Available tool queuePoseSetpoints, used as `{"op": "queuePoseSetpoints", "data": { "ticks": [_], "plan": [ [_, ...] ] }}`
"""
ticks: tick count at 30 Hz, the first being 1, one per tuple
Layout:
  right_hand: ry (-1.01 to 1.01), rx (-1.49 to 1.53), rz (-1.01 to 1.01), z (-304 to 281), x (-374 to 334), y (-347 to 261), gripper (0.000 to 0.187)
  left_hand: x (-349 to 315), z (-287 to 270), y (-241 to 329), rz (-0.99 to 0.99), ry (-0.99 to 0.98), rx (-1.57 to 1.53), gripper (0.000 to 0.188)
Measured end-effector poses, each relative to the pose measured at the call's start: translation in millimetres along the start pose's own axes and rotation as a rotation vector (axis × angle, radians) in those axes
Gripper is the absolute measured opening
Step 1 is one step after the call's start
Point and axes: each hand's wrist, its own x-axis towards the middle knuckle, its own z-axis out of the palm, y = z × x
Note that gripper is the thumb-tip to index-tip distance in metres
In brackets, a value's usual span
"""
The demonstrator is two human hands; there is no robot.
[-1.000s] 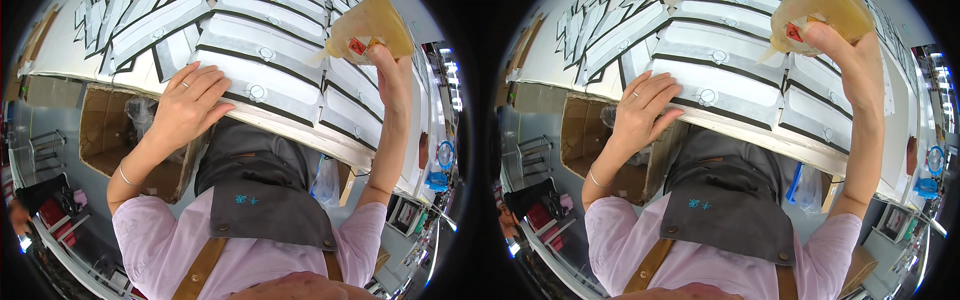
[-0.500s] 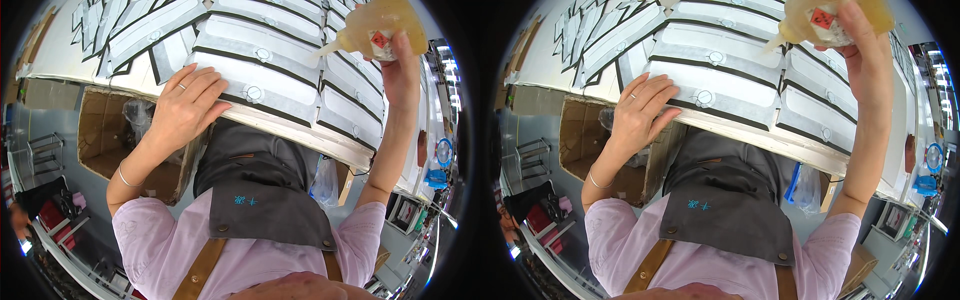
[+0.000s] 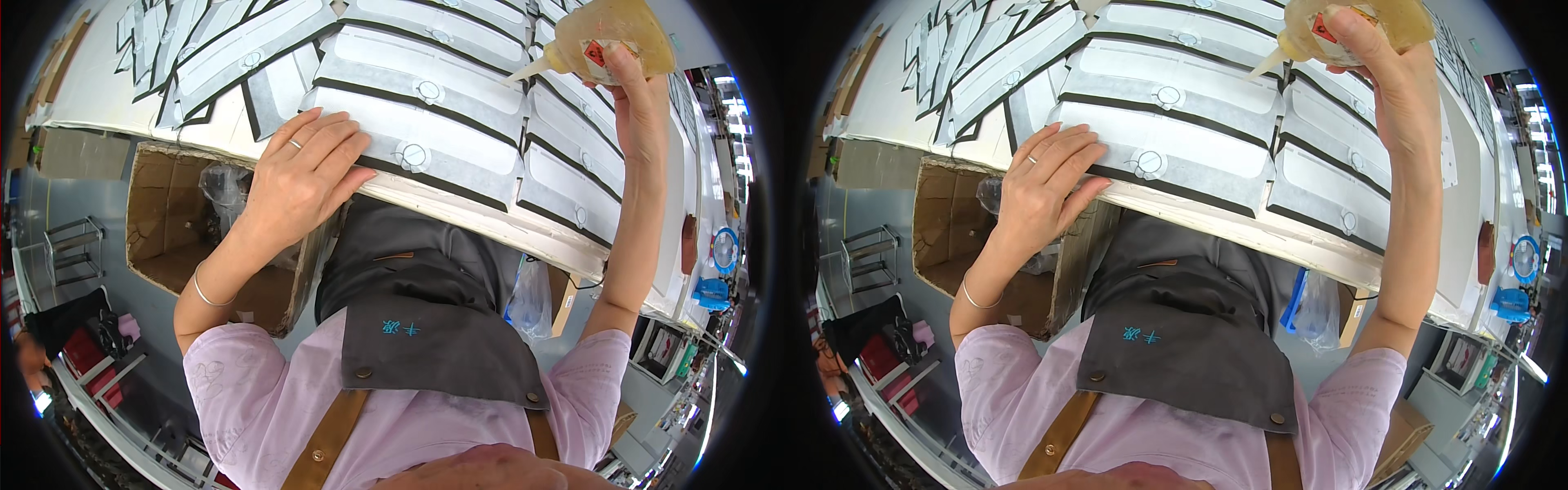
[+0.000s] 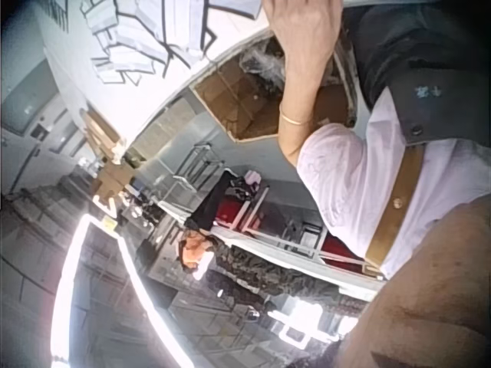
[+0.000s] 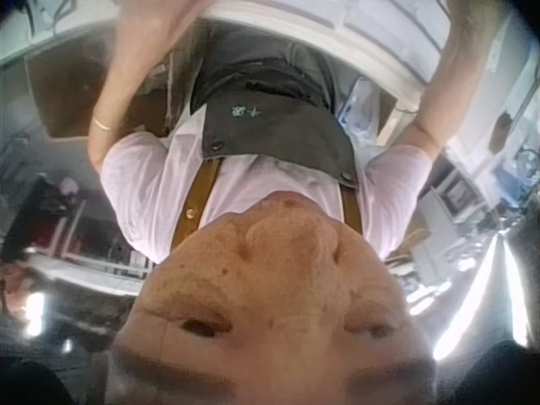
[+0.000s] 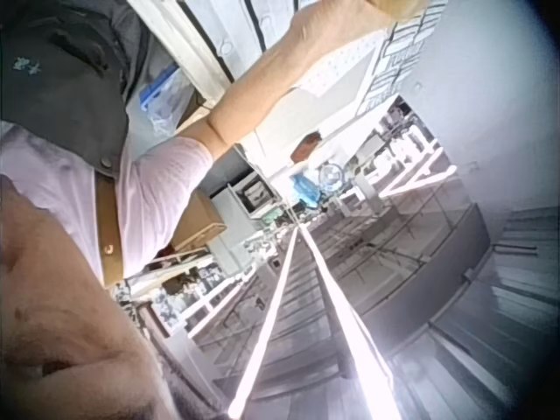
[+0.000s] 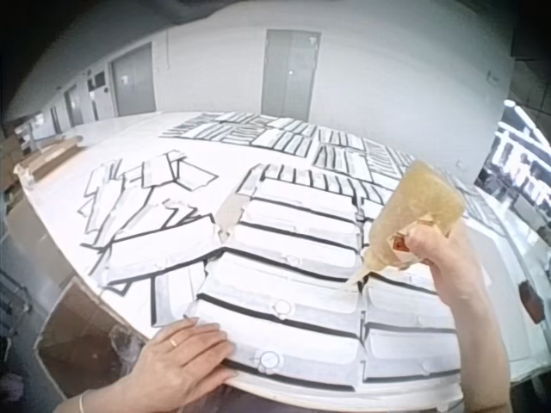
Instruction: The person applies adhesive from a squeeze bottle to circular tabs on multiple white rectangular mask-like components arranged on a table. They then place small white paper pieces onto the adhesive spots and press them down. The person works methodically across the array of components.
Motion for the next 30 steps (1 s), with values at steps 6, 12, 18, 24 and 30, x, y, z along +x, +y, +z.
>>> {"op": "queuePoseSetpoints", "data": {
  "ticks": [6,12,18,24,30],
  "plan": [
    [0.034,-0.051,-0.002,-10,1,-3,0.054,0,1,0,-0.001,-0.001,-0.003,0.036],
    [0.069,-0.031,-0.001,-8,-10,-20,0.057,-1,1,-1,0.004,0.004,-0.003,0.036],
    [0.047,0.054,-0.049,-8,-17,-16,0.053,0,2,-1,0.013,0.016,-0.01,0.036],
    [-0.006,0.112,-0.059,12,-23,-23,0.056,0,2,-2,0.014,0.018,-0.009,0.036],
    [0.127,0.155,-0.055,27,-27,-20,0.058,-1,2,-2,0.017,0.023,-0.013,0.036]
  ]
}}
